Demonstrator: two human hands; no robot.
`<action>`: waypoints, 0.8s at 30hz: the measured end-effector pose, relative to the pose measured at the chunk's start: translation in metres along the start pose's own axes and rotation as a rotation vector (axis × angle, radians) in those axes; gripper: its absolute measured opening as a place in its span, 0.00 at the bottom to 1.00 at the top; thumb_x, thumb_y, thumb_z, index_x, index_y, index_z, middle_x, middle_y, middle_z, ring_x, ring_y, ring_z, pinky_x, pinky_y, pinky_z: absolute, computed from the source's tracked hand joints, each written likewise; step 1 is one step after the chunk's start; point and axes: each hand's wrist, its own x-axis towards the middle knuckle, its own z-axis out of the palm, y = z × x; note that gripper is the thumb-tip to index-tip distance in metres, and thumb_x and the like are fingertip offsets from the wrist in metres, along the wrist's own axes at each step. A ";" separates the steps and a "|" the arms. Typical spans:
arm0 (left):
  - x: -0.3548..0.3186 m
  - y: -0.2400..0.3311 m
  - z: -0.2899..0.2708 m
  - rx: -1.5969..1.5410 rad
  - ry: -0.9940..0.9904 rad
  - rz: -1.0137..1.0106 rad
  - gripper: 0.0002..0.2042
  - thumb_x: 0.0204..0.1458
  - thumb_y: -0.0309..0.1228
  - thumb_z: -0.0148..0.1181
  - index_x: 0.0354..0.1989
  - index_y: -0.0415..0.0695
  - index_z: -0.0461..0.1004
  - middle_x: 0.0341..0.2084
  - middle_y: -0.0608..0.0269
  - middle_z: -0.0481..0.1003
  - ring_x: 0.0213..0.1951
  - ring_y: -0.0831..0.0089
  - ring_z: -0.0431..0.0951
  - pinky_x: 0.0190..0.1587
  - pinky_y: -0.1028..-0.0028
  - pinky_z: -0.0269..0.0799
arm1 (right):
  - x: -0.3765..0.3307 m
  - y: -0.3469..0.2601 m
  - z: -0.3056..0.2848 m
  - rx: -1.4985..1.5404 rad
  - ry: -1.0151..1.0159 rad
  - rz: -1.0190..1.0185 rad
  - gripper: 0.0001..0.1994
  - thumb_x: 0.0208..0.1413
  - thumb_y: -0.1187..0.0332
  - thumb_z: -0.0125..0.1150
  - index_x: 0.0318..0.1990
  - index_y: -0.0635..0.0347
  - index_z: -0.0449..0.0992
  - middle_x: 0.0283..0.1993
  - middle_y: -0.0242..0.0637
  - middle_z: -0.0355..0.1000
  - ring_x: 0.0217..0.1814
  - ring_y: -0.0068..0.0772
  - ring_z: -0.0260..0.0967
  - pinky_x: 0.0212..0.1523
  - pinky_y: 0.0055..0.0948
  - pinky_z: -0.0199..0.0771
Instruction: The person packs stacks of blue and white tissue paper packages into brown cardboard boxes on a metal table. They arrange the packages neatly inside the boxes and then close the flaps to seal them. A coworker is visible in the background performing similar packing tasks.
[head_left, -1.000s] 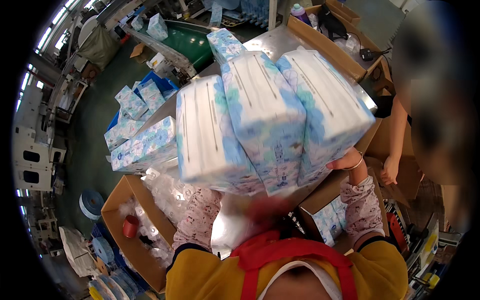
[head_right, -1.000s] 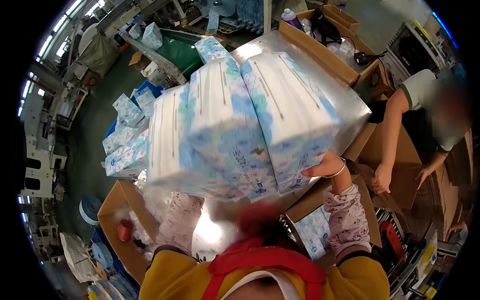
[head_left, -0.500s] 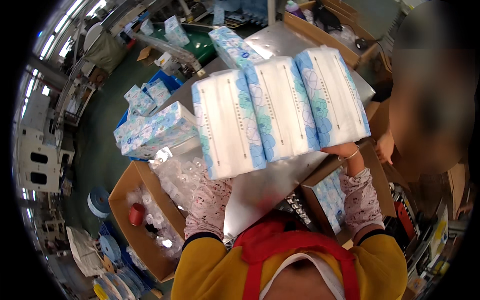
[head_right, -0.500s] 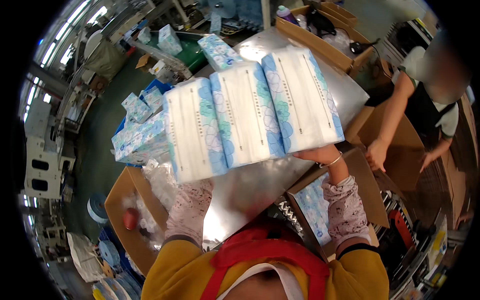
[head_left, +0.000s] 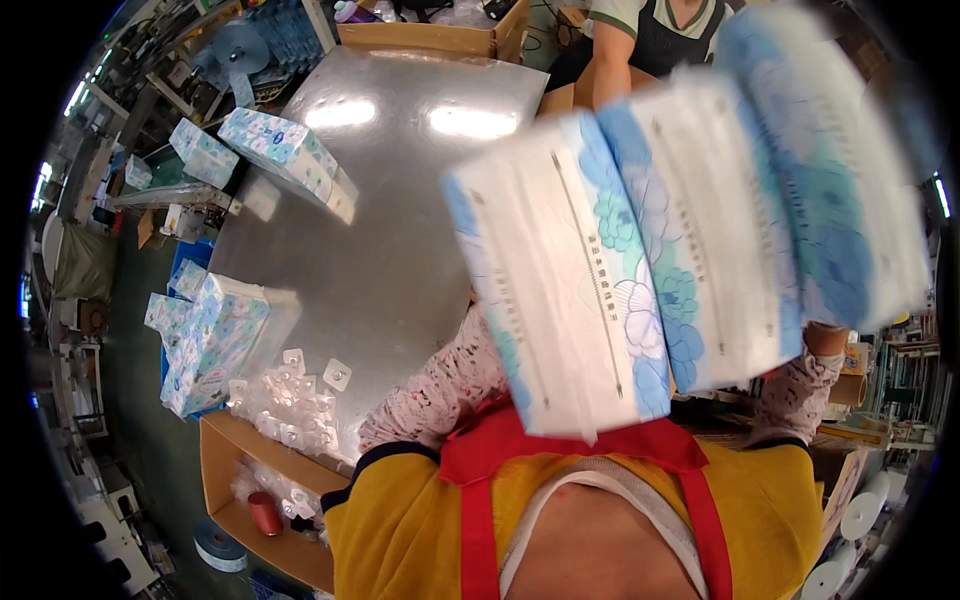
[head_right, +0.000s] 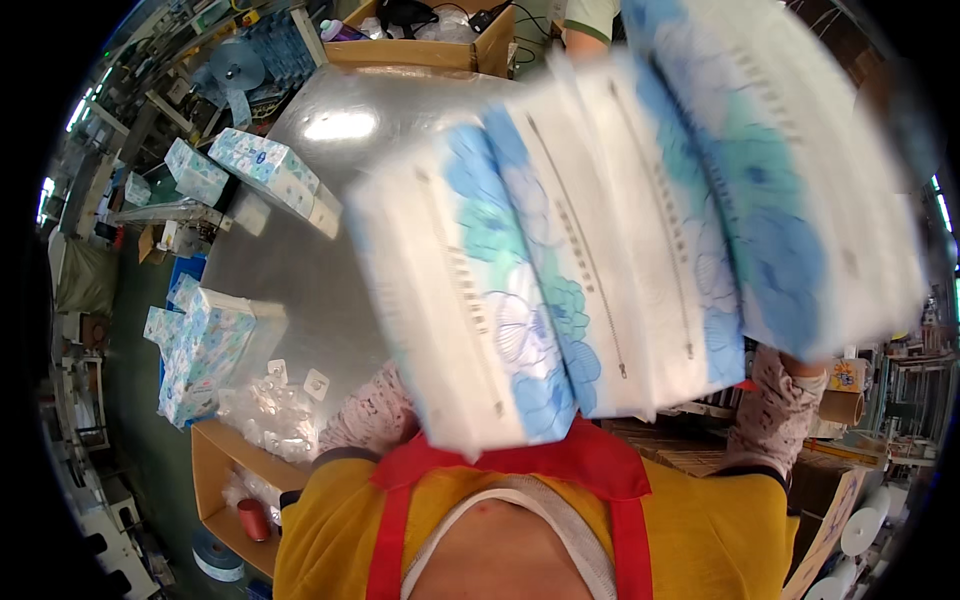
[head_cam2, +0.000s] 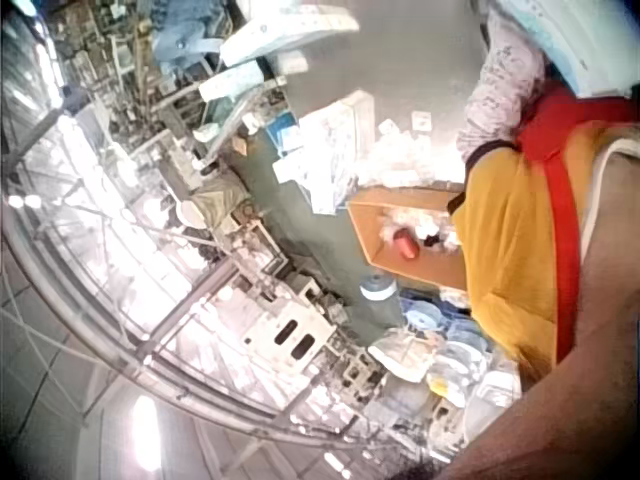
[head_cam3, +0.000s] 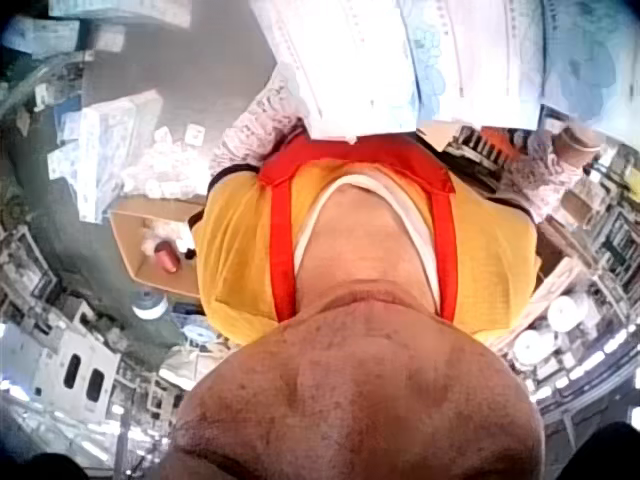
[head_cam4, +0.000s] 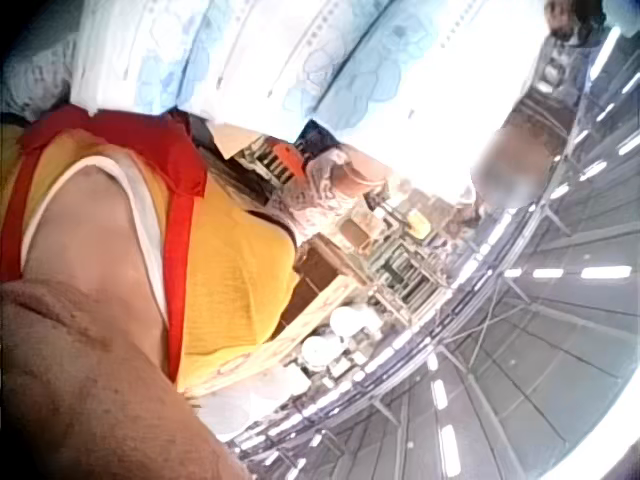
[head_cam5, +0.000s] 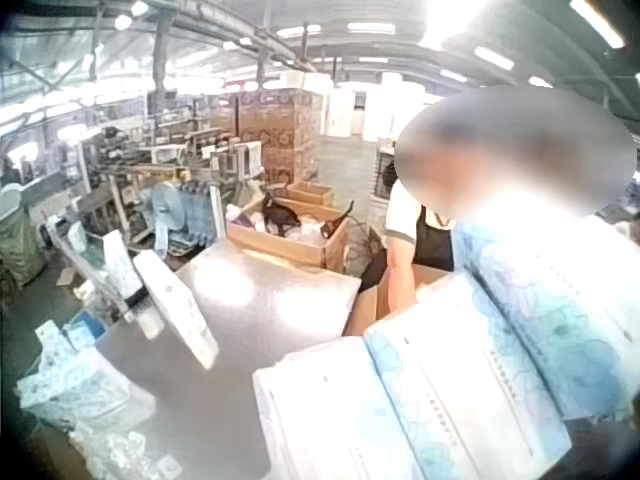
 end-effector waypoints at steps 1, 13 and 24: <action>-0.001 -0.007 0.006 0.026 0.004 0.021 0.20 0.56 0.35 0.49 0.54 0.37 0.63 0.41 0.53 0.74 0.40 0.70 0.76 0.41 0.71 0.72 | -0.012 0.004 -0.002 0.007 -0.024 0.104 0.39 0.39 0.62 0.66 0.58 0.74 0.58 0.56 0.49 0.64 0.61 0.37 0.58 0.60 0.34 0.56; -0.011 0.040 -0.060 0.221 -0.374 0.024 0.37 0.44 0.49 0.62 0.52 0.29 0.61 0.46 0.40 0.67 0.46 0.47 0.69 0.50 0.63 0.65 | 0.054 0.310 0.094 -0.694 0.176 -0.021 0.17 0.42 0.70 0.58 0.44 0.63 0.74 0.41 0.49 0.73 0.48 0.50 0.68 0.49 0.39 0.67; 0.033 -0.061 0.035 0.741 -0.938 -0.202 0.19 0.45 0.36 0.57 0.41 0.36 0.67 0.43 0.47 0.69 0.46 0.53 0.70 0.45 0.62 0.66 | -0.056 0.320 0.092 0.292 0.857 1.035 0.31 0.51 0.43 0.54 0.43 0.69 0.67 0.27 0.44 0.70 0.17 0.35 0.71 0.15 0.29 0.72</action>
